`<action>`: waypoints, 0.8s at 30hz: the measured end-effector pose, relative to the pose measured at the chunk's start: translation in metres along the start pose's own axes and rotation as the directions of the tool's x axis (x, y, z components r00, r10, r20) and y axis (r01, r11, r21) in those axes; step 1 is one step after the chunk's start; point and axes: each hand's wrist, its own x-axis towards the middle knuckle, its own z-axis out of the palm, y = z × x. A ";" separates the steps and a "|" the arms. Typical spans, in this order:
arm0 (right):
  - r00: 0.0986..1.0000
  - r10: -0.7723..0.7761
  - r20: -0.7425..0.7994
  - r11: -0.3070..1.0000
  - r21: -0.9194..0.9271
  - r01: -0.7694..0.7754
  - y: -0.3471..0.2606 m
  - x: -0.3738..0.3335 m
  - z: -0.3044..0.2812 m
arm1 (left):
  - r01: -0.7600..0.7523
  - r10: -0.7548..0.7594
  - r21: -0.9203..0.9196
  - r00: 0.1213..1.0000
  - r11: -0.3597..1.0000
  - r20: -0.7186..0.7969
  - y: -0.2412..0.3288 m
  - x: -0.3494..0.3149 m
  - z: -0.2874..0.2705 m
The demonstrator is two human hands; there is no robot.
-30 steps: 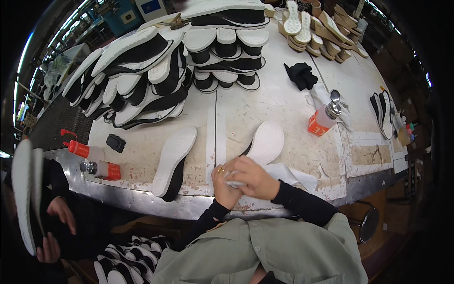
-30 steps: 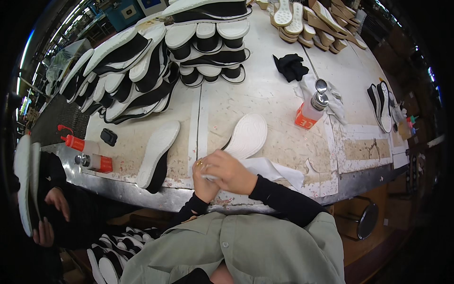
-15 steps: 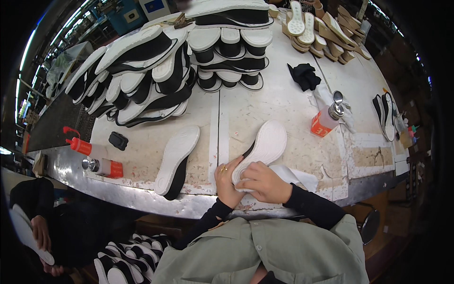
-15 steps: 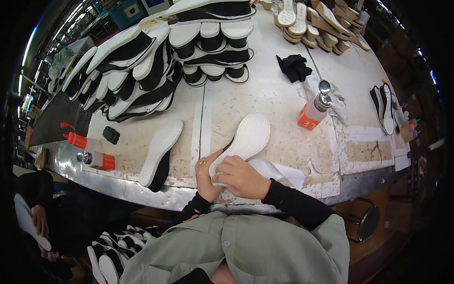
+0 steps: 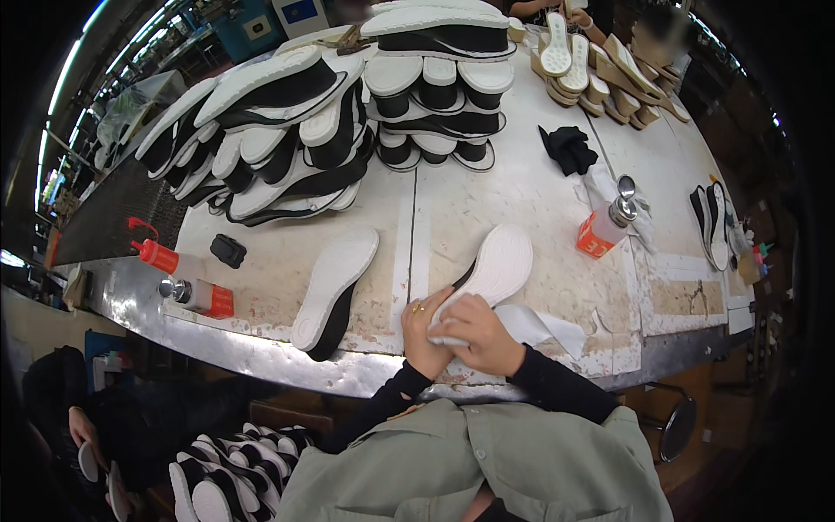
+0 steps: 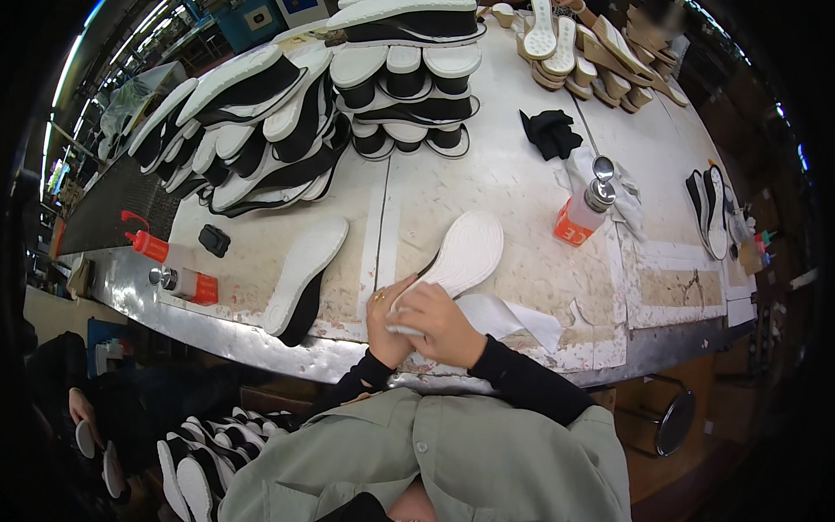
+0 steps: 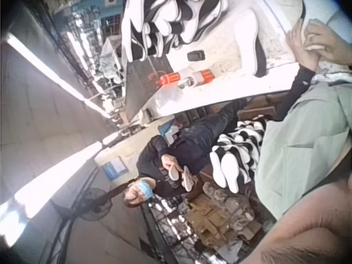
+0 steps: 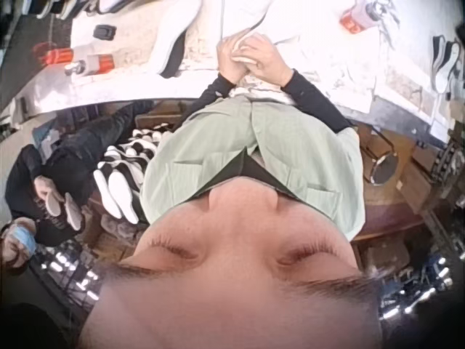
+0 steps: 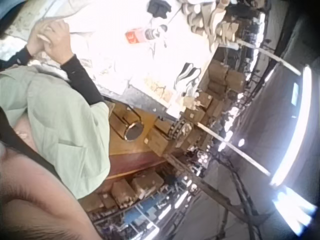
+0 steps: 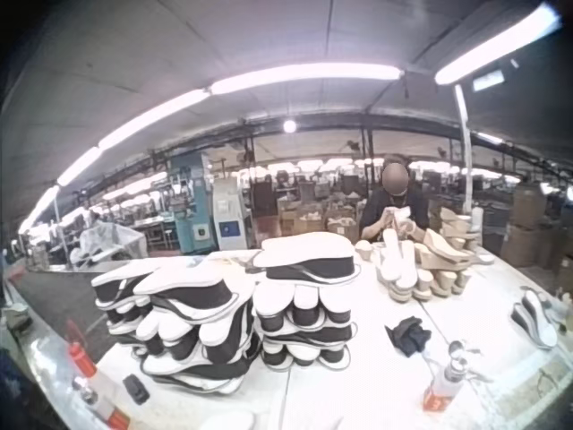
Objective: The person wipes white shoe insoles with a cloth, repeatedly spraying a liquid from a red-capped bottle onto the cloth and rubbing the insole surface. The person handles insoles one at a time, placing them back on the table after wiping.
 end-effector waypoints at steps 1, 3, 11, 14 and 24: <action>0.999 0.030 0.029 0.999 0.028 -0.030 -0.004 -0.005 -0.002 | -0.018 0.018 -0.001 1.000 1.000 -0.018 -0.001 0.000 -0.001; 0.977 0.150 -0.153 0.982 -0.090 -0.165 0.007 -0.018 -0.014 | -0.015 0.015 0.003 0.999 1.000 -0.043 0.006 0.001 -0.001; 0.724 0.402 -0.560 0.743 -0.262 -0.616 0.088 -0.050 -0.065 | 0.139 -0.146 -0.201 0.989 0.970 -0.024 0.011 -0.009 -0.024; 0.673 0.452 -0.585 0.774 -0.119 -0.622 0.086 -0.050 -0.065 | 0.110 -0.136 -0.179 0.981 0.978 -0.135 0.021 -0.016 -0.069; 0.662 0.472 -0.582 0.801 -0.031 -0.598 0.081 -0.053 -0.068 | 0.250 -0.349 -0.260 0.809 0.933 -0.474 -0.034 -0.017 -0.158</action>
